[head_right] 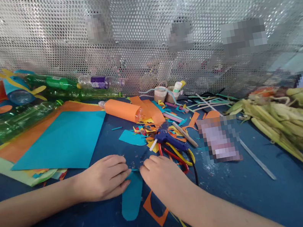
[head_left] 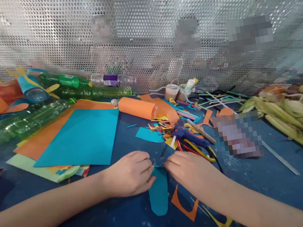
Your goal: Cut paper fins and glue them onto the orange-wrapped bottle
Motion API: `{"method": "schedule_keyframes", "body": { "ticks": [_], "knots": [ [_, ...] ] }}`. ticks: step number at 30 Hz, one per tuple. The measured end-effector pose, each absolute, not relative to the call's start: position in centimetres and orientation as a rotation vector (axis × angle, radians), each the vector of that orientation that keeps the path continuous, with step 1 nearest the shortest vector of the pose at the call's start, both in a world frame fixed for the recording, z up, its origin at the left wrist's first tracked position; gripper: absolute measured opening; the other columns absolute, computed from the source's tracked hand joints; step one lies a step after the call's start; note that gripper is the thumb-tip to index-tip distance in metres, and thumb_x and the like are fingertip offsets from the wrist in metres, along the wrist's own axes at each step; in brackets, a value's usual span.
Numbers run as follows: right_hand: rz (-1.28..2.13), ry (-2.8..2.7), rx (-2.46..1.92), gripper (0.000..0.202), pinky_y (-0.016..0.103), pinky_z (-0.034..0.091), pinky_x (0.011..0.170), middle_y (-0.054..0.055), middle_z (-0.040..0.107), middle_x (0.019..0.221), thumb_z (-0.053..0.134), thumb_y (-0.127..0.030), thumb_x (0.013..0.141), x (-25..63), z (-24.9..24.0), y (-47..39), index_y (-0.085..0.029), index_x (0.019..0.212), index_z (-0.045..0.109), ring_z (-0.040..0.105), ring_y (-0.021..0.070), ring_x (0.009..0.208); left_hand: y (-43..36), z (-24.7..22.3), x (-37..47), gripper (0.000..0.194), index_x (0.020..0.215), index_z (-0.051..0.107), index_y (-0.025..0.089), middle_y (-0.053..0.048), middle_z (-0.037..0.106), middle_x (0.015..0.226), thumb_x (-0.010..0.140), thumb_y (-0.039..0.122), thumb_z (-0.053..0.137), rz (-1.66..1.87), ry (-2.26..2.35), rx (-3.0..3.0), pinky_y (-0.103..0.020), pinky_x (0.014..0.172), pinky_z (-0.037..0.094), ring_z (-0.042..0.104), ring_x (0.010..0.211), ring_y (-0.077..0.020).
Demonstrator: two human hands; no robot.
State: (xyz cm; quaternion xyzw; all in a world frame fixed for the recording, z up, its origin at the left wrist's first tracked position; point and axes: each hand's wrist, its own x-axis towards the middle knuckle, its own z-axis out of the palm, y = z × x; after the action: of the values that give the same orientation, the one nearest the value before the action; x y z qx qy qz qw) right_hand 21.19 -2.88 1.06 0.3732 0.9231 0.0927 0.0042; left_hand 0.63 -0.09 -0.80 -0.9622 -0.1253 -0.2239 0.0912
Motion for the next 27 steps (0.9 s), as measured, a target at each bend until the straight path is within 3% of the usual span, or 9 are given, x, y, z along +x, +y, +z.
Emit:
{"method": "schedule_keyframes", "body": {
  "ticks": [7, 11, 15, 23, 27],
  "knots": [
    [-0.173, 3.031, 1.415, 0.015, 0.031, 0.048, 0.072, 0.004, 0.061, 0.079, 0.05, -0.012, 0.083, 20.8, 1.4, -2.1, -0.017, 0.079, 0.064, 0.057, 0.0178, 0.078, 0.2, -1.1, 0.6, 0.017, 0.083, 0.063, 0.013, -0.007, 0.063, 0.079, 0.084, 0.02, 0.048, -0.703, -0.411, -2.971, -0.034, 0.08, 0.047, 0.055, 0.084, -0.0198],
    [-0.261, 3.017, 1.49, 0.012, 0.031, 0.047, 0.07, 0.004, 0.059, 0.077, 0.053, -0.01, 0.08, 20.8, 1.1, -2.1, -0.017, 0.077, 0.062, 0.056, 0.0179, 0.078, 0.8, -0.9, 0.7, 0.009, 0.084, 0.06, 0.015, -0.005, 0.061, 0.083, 0.079, 0.017, 0.053, -0.872, -0.749, -3.201, -0.03, 0.081, 0.045, 0.054, 0.085, -0.0159],
    [-0.329, 3.031, 1.564, 0.009, 0.03, 0.046, 0.07, 0.003, 0.058, 0.076, 0.054, -0.01, 0.077, 20.9, 0.5, -2.0, -0.017, 0.074, 0.059, 0.055, 0.0174, 0.078, 1.1, -0.5, 0.8, 0.014, 0.086, 0.058, 0.016, -0.003, 0.06, 0.086, 0.073, 0.015, 0.058, -0.92, -1.03, -3.287, -0.029, 0.08, 0.044, 0.053, 0.086, -0.016],
    [-0.299, 3.166, 1.629, 0.009, 0.03, 0.044, 0.072, 0.003, 0.057, 0.079, 0.052, -0.009, 0.076, 20.7, 1.0, -2.3, -0.018, 0.076, 0.053, 0.054, 0.017, 0.079, 0.9, -0.3, 0.8, 0.012, 0.088, 0.06, 0.018, -0.002, 0.062, 0.084, 0.077, 0.015, 0.056, -1.064, -1.192, -3.336, -0.026, 0.075, 0.044, 0.055, 0.083, -0.0145],
    [-0.445, 3.199, 1.653, 0.007, 0.03, 0.045, 0.072, 0.002, 0.059, 0.085, 0.054, -0.02, 0.082, 20.8, 1.3, -2.5, -0.019, 0.089, 0.054, 0.055, 0.0163, 0.081, 0.9, -0.2, 0.7, 0.012, 0.088, 0.062, 0.018, -0.002, 0.063, 0.085, 0.078, 0.015, 0.055, -1.224, -1.134, -3.289, -0.027, 0.078, 0.045, 0.055, 0.085, -0.0145]
  ]
}}
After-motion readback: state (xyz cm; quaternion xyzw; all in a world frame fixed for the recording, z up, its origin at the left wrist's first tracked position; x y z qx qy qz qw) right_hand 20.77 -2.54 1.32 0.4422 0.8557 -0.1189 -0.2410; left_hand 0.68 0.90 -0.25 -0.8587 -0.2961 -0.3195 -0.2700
